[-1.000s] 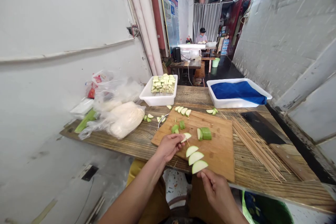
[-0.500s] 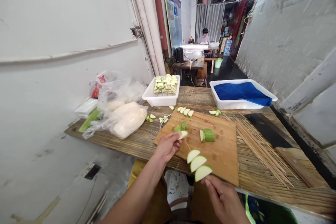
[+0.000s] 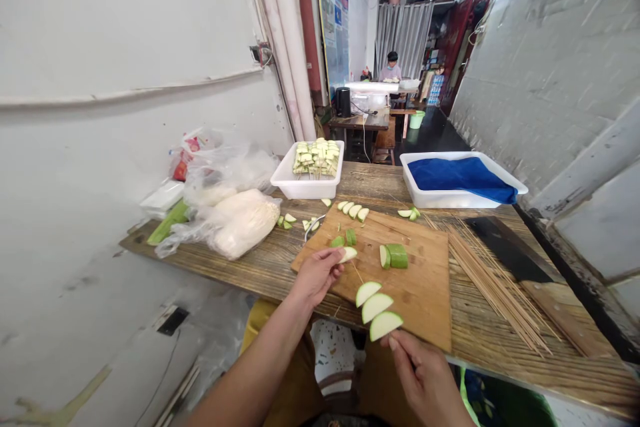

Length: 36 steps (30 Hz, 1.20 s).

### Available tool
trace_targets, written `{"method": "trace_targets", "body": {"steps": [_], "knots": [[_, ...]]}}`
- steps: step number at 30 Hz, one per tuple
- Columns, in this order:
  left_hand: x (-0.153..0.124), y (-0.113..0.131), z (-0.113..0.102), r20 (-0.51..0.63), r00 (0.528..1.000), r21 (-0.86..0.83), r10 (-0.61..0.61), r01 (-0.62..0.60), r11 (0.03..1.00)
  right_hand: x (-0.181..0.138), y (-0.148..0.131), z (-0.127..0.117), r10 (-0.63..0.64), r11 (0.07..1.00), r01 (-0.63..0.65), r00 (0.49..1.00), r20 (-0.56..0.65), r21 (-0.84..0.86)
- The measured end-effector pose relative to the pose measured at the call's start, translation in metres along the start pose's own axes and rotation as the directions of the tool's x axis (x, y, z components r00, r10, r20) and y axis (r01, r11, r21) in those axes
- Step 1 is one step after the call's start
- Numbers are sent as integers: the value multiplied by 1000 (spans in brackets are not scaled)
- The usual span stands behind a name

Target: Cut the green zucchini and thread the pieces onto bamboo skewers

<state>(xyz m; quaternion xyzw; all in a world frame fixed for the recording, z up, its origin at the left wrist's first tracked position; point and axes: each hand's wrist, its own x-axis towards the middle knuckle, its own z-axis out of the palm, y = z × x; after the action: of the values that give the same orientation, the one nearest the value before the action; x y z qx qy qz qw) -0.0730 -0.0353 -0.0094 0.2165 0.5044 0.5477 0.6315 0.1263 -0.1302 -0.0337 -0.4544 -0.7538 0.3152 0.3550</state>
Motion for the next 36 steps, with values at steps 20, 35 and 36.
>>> {"method": "trace_targets", "body": {"steps": [20,35,36], "knots": [[-1,-5,-1,16,999,110,44,-46,993,-1,0,-3,27,999,-27,999,25,21],[-6,-1,-4,101,994,232,-39,14,973,-2,-1,-7,64,997,-68,992,112,23],[-6,-1,-3,107,993,223,-47,22,975,-2,-1,-7,67,997,-70,991,115,22]]}}
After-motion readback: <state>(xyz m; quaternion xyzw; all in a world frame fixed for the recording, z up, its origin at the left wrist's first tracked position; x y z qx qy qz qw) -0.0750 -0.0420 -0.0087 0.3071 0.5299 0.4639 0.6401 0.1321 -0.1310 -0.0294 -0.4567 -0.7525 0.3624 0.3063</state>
